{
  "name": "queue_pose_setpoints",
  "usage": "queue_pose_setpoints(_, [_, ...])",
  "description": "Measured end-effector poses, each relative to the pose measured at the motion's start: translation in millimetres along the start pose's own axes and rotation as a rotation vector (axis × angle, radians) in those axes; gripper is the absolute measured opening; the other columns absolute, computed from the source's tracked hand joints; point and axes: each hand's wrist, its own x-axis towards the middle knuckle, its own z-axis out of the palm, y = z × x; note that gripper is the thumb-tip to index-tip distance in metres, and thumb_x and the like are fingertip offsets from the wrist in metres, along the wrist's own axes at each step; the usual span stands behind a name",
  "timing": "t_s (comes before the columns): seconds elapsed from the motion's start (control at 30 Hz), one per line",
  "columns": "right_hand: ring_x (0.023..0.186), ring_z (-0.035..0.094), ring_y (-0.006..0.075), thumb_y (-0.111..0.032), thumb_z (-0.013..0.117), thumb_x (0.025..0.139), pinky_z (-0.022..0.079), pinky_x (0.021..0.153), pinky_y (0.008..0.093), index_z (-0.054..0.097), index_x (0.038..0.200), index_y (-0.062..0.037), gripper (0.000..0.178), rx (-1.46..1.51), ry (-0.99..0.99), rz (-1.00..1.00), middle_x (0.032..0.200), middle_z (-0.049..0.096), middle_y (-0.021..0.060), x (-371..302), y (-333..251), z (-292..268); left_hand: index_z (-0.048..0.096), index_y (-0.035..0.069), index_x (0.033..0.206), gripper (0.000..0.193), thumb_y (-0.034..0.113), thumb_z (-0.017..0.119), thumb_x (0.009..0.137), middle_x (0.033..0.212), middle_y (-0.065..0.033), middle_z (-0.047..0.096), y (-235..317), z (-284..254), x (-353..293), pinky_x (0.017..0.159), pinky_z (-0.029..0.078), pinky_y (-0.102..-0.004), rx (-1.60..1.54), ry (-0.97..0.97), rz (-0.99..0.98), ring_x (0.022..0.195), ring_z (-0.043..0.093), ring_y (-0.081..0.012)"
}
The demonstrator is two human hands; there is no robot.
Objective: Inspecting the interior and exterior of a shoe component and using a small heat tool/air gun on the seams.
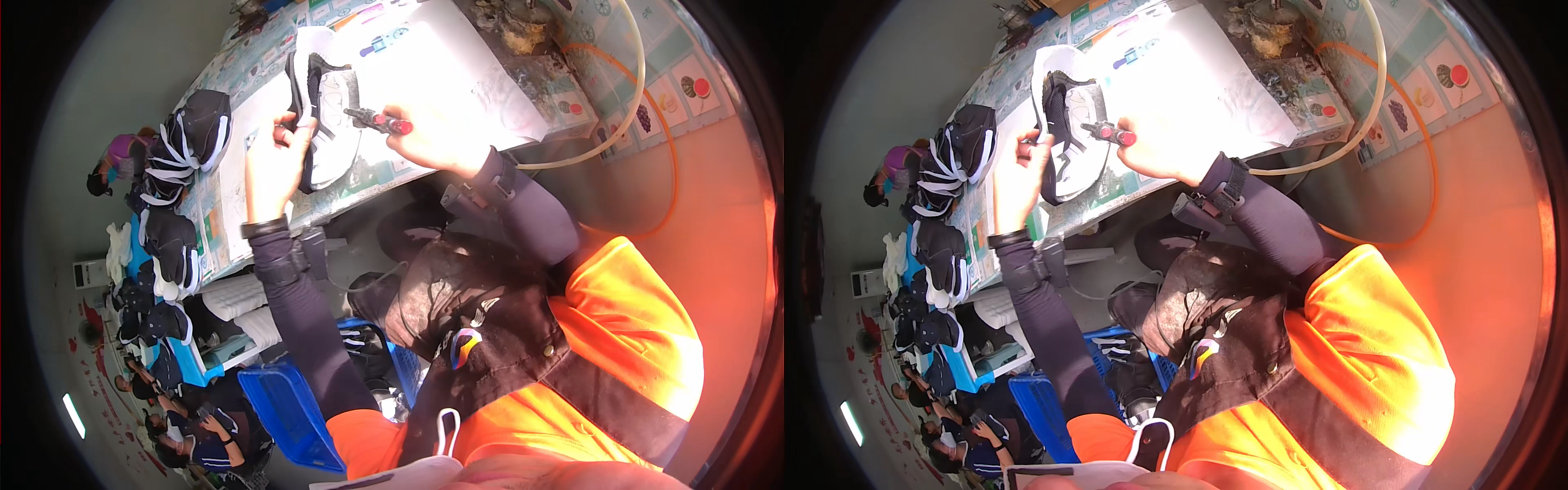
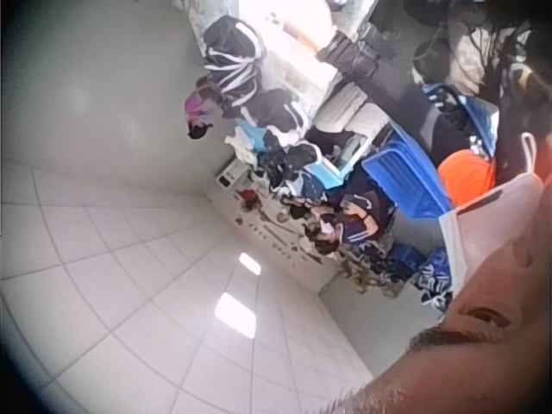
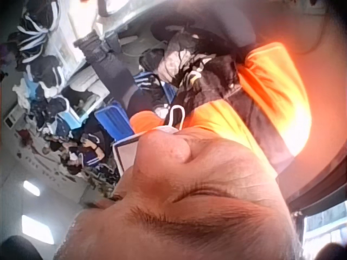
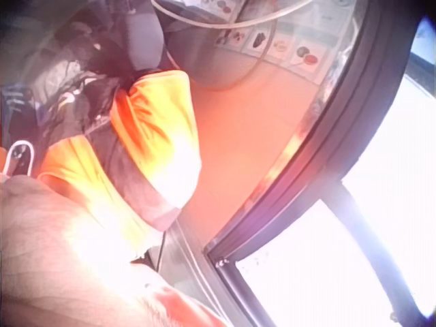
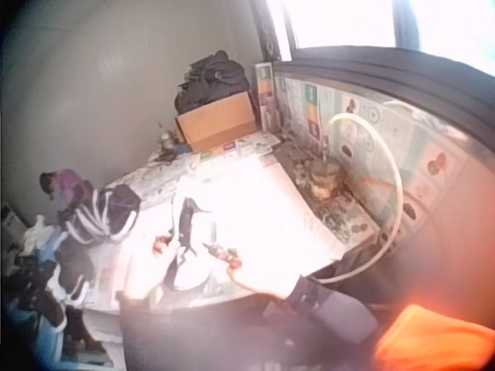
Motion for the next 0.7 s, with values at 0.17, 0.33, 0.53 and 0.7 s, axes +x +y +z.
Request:
queue_pose_setpoints(0.17, [0.079,0.070,0.0318,-0.025,0.064,0.083,0.055,0.073,0.0421,0.075,0.110,-0.0126,0.032,-0.040,-0.031,0.029,0.086,0.071,0.0135,-12.5,3.4,-8.0,0.066,0.002,0.132,0.037,0.018,0.070,0.099,0.120,-0.0037,0.071,-113.8,-28.9,27.2,0.084,0.051,-0.0270,-0.299,-0.009,-0.206,0.088,0.061,-0.0083])
queue_pose_setpoints(0.33, [0.083,0.071,0.0292,-0.028,0.068,0.081,0.055,0.074,0.0408,0.076,0.111,-0.0146,0.034,-0.167,0.122,-0.116,0.090,0.073,0.0100,-15.3,3.6,-12.1,0.055,0.002,0.147,0.054,0.004,0.070,0.095,0.133,-0.0049,0.068,-197.3,32.7,15.1,0.097,0.051,-0.0288,-0.558,-0.274,-0.207,0.113,0.064,-0.0160])
queue_pose_setpoints(0.53, [0.084,0.071,0.0274,-0.026,0.069,0.081,0.055,0.075,0.0404,0.076,0.113,-0.0152,0.034,-0.083,0.012,-0.050,0.092,0.073,0.0095,-10.1,7.2,-10.0,0.068,0.000,0.132,0.033,0.002,0.063,0.100,0.124,-0.0047,0.072,-203.5,53.6,44.8,0.096,0.052,-0.0293,-0.830,-0.005,-0.317,0.109,0.066,-0.0153])
queue_pose_setpoints(0.7, [0.076,0.070,0.0286,-0.022,0.064,0.084,0.054,0.071,0.0405,0.075,0.111,-0.0097,0.032,0.026,-0.002,0.050,0.084,0.072,0.0120,1.3,1.3,-0.6,0.067,-0.002,0.128,0.038,-0.011,0.069,0.091,0.122,-0.0049,0.072,-195.8,34.6,44.5,0.096,0.052,-0.0278,-0.651,-0.019,-0.015,0.106,0.067,-0.0141])
